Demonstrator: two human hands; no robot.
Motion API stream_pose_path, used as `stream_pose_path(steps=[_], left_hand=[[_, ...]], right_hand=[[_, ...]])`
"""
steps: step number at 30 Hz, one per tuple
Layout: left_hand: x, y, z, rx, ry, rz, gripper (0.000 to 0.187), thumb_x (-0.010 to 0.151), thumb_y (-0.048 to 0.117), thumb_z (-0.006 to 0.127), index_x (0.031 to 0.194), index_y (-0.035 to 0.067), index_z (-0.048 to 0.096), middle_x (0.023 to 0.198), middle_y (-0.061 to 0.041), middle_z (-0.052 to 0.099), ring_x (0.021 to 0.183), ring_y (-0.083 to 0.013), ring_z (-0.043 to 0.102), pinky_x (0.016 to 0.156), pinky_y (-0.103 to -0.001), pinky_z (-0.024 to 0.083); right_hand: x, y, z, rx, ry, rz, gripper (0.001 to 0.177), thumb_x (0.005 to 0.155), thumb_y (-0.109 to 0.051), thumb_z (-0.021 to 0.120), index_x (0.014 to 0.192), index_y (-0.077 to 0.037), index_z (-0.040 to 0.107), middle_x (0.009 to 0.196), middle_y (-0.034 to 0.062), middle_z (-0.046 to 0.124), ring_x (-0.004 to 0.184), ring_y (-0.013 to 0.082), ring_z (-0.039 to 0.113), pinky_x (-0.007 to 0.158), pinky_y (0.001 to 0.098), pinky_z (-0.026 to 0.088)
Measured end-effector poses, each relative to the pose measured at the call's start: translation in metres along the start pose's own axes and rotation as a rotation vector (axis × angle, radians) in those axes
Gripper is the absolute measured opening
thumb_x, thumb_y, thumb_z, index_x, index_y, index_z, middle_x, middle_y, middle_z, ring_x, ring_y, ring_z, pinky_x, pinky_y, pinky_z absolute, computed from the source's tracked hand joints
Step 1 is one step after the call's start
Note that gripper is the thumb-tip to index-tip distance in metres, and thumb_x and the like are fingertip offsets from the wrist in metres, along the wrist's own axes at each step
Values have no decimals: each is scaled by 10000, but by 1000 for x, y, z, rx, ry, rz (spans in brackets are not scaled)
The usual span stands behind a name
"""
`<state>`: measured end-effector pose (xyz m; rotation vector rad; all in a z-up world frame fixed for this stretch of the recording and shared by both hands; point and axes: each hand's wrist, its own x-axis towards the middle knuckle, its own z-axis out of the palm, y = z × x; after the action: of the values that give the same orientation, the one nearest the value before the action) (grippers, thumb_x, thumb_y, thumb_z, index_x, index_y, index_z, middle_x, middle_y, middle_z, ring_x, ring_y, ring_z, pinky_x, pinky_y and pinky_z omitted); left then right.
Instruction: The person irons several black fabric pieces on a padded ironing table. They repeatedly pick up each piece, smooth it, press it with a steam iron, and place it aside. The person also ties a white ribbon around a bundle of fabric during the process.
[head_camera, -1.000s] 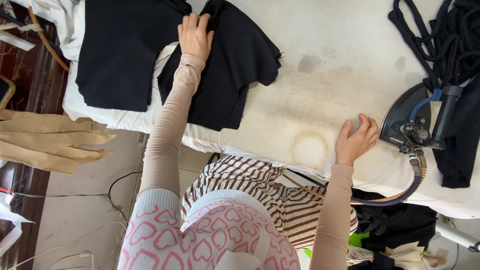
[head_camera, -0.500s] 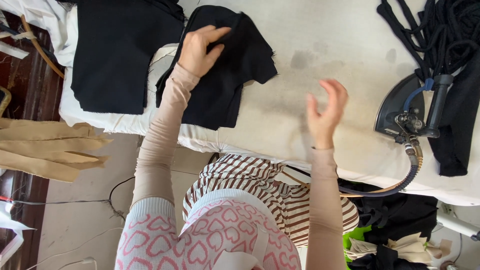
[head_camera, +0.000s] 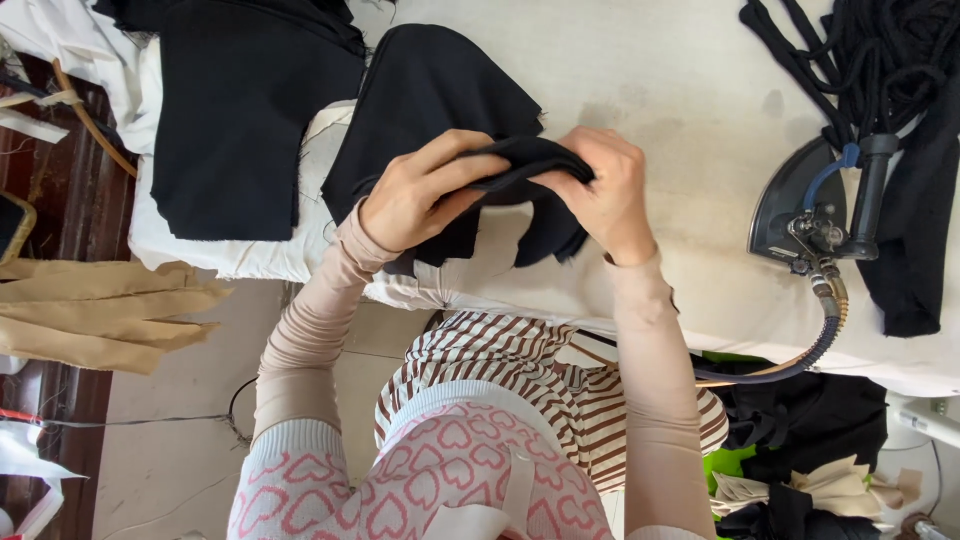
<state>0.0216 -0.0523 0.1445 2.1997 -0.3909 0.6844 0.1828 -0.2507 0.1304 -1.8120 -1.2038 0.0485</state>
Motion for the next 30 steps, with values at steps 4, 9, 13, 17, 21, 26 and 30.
stream_pose_path(steps=[4,9,13,17,21,26,30], left_hand=[[-14,-15,25,-254,70,-133,697,858,68,747,1455,64,388,1186,-108,653,814,-258,681,691,-329,532],[-28,-50,87,-236,-32,-137,310,719,52,776,1024,63,722,857,-52,701,744,-271,648,714,-347,521],[-2,-24,89,-300,-123,-162,153,846,24,672,998,34,677,837,-77,667,729,-264,632,708,-351,481],[33,-16,89,-362,-202,-159,114,968,128,604,980,21,641,853,-52,651,648,-167,534,598,-282,401],[49,-61,137,-364,-285,-295,90,936,178,632,979,99,641,817,22,602,598,-90,483,618,-245,398],[18,-131,188,164,-531,-634,346,825,229,690,1117,91,566,873,-93,692,832,-399,642,675,-511,483],[-7,-130,189,118,-416,-649,429,773,298,745,1140,138,592,746,11,650,701,-307,643,636,-458,463]], right_hand=[[-4,-49,-43,-203,42,-146,112,872,-250,819,895,-180,735,718,-50,583,674,209,588,720,288,477],[-27,-76,-93,-315,62,-143,59,911,-90,780,916,-142,751,762,16,630,690,259,601,734,339,505],[-58,-69,-133,-368,93,23,188,963,-181,768,903,-10,718,785,109,636,704,279,590,690,371,455],[-80,-20,-173,-427,147,345,644,935,-176,885,706,-56,295,713,5,218,716,140,222,606,352,175],[-81,60,-189,-404,144,292,238,861,-40,841,1013,46,679,897,92,610,859,162,518,730,320,410],[-121,148,-222,-898,283,312,514,860,-265,800,1246,5,594,1140,207,491,1000,432,523,769,530,413],[-168,217,-247,-889,367,726,502,975,-205,757,1321,24,475,1189,211,424,1014,453,477,711,625,442]])
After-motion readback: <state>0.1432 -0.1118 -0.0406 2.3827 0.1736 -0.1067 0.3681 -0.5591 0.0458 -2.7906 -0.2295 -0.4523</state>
